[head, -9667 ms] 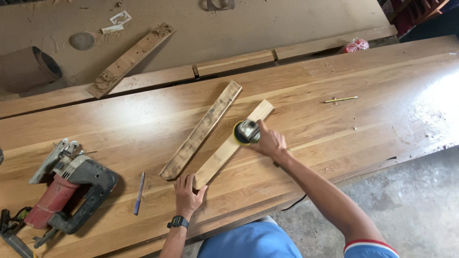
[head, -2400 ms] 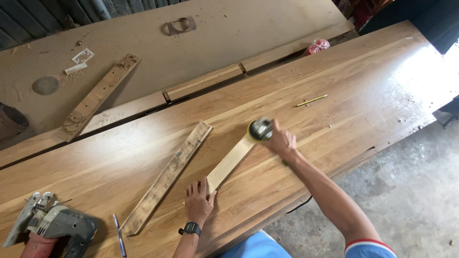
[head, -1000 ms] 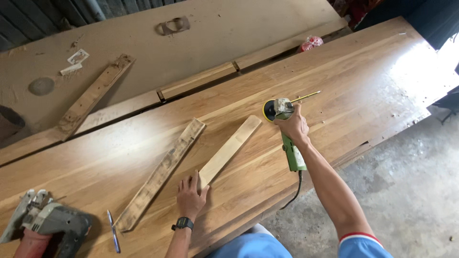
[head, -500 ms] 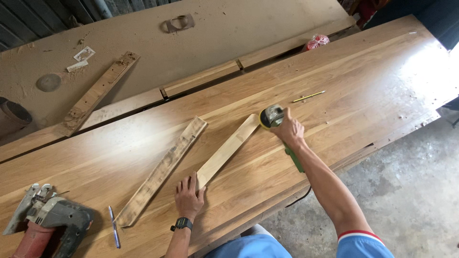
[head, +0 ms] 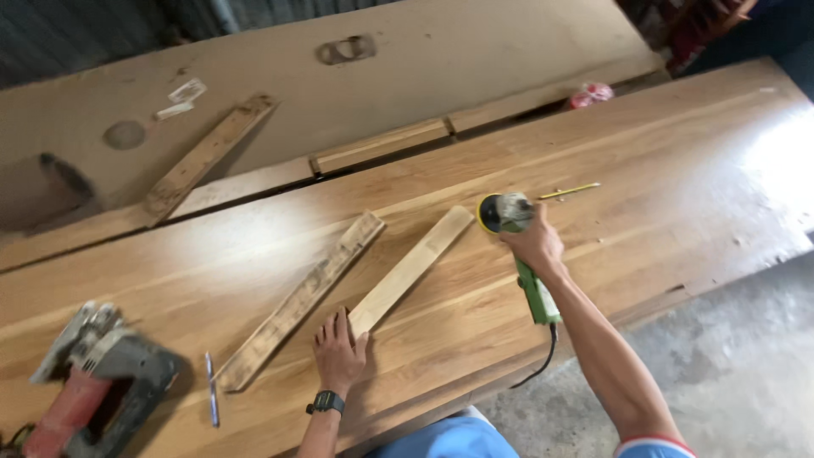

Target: The person uses a green orbital sander to smooth the surface of a long, narrow wooden plank resting on a larger wooden workbench. They hold the plank with their left hand while moving the sander along its length with their right hand.

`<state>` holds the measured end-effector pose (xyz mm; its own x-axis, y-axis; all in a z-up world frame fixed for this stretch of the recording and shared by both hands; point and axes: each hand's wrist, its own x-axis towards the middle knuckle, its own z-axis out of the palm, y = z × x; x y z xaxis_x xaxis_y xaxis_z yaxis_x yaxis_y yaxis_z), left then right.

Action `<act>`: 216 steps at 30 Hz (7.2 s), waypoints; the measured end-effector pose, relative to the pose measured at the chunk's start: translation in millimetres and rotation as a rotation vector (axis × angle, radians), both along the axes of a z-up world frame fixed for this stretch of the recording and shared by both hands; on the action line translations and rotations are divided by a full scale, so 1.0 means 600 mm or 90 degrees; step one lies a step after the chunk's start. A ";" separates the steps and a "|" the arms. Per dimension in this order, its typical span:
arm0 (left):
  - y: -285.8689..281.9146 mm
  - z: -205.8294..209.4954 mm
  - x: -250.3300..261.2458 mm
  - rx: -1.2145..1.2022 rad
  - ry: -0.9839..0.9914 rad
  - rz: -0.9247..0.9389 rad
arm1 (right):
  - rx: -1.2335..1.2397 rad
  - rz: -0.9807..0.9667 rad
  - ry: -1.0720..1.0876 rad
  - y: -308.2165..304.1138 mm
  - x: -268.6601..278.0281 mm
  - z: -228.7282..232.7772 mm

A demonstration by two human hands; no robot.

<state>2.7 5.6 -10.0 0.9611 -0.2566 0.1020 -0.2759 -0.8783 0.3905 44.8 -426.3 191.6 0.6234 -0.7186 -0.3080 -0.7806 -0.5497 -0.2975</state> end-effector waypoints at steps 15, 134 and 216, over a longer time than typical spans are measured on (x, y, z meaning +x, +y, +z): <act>0.082 0.042 0.067 -0.050 -0.066 0.030 | 0.108 0.093 -0.027 0.219 -0.073 0.069; 0.157 -0.014 0.066 -0.360 0.007 -0.012 | -0.070 0.126 0.067 0.176 -0.029 -0.005; 0.090 -0.064 0.034 -0.262 -0.018 -0.066 | 0.011 0.324 0.144 0.525 -0.147 -0.009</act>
<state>22.9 59.7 -48.3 0.9280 -0.2837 0.2415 -0.3695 -0.6181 0.6938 -43.5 -111.1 186.1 0.8077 -0.3379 -0.4832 -0.4631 -0.8707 -0.1652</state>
